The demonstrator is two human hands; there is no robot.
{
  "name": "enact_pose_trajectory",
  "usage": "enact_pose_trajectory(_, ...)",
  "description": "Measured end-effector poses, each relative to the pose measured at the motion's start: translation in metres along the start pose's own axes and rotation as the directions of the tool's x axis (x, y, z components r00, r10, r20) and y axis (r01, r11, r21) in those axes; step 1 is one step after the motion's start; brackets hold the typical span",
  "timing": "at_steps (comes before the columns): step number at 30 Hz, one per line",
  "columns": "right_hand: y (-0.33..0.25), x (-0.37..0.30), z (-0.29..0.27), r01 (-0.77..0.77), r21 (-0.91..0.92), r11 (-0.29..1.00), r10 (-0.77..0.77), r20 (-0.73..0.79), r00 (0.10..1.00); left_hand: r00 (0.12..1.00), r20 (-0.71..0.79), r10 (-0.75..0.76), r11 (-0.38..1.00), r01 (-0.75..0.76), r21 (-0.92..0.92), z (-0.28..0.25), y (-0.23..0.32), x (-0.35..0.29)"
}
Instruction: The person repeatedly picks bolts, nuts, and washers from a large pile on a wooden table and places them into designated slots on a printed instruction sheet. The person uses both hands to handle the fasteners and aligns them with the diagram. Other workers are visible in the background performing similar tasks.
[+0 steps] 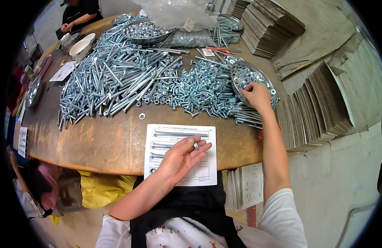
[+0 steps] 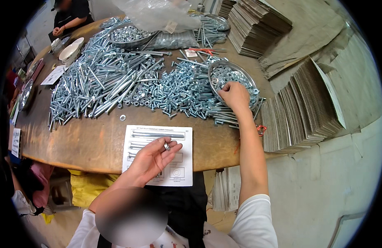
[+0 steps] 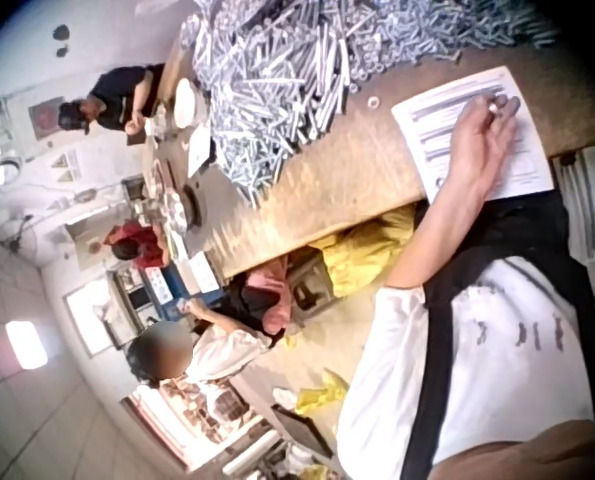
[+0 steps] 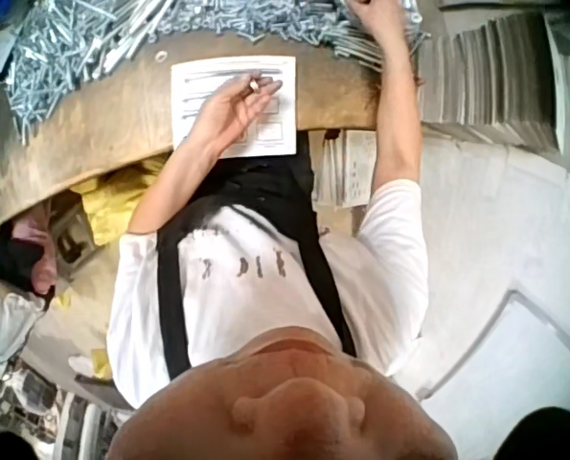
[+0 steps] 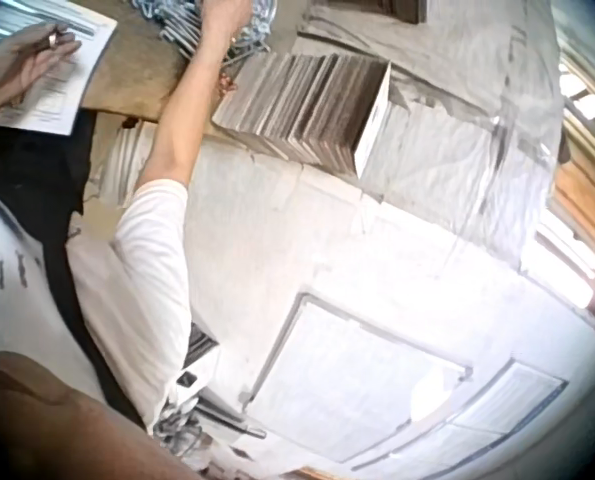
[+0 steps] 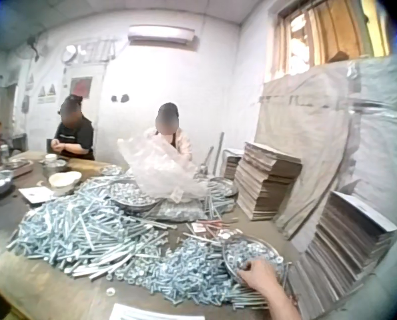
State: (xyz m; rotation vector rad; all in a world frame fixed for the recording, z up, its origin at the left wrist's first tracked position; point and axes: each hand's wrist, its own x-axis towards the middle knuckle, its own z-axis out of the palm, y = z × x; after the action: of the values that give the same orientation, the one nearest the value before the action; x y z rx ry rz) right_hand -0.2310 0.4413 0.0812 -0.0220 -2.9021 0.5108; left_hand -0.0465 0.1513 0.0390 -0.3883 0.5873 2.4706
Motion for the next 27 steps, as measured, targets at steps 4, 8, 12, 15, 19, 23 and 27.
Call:
enact_pose_trajectory(4, -0.007, -0.011, 0.000, 0.024, 0.111, 0.993, -0.006, -0.158, 0.987, 0.999, 0.011, 0.036, 0.999, -0.036, 0.001, -0.001, 0.005, 0.004)
enact_pose_trajectory(8, -0.070, -0.088, -0.015, 0.213, 0.477, 0.853, -0.109, -0.236, 0.966, 0.996, 0.054, 0.069, 0.998, -0.070, 0.005, 0.002, 0.006, 0.004)
enact_pose_trajectory(12, -0.113, -0.163, -0.002, 0.575, 0.313, 0.756, -0.533, -0.217, 0.818, 0.992, 0.094, 0.079, 0.997, -0.081, 0.019, -0.005, -0.002, 0.005)
enact_pose_trajectory(15, -0.115, -0.178, 0.005, 0.544, 0.463, 0.700, -0.548, -0.139, 0.825, 0.987, 0.155, 0.034, 0.996, -0.046, 0.078, -0.006, -0.006, -0.004)
enact_pose_trajectory(19, -0.104, -0.194, 0.009, 0.183, 0.748, 0.637, -0.399, 0.118, 0.909, 0.990, 0.132, -0.042, 0.987, 0.021, 0.159, 0.001, -0.010, -0.020)
enact_pose_trajectory(23, -0.098, -0.203, 0.007, 0.083, 0.751, 0.655, -0.387, 0.240, 0.890, 0.987, 0.133, -0.088, 0.982, 0.063, 0.179, -0.010, -0.018, -0.022)
enact_pose_trajectory(27, -0.097, -0.217, 0.003, 0.088, 0.766, 0.637, -0.390, 0.221, 0.894, 0.982, 0.148, -0.119, 0.982, 0.094, 0.166, -0.008, -0.026, -0.034)
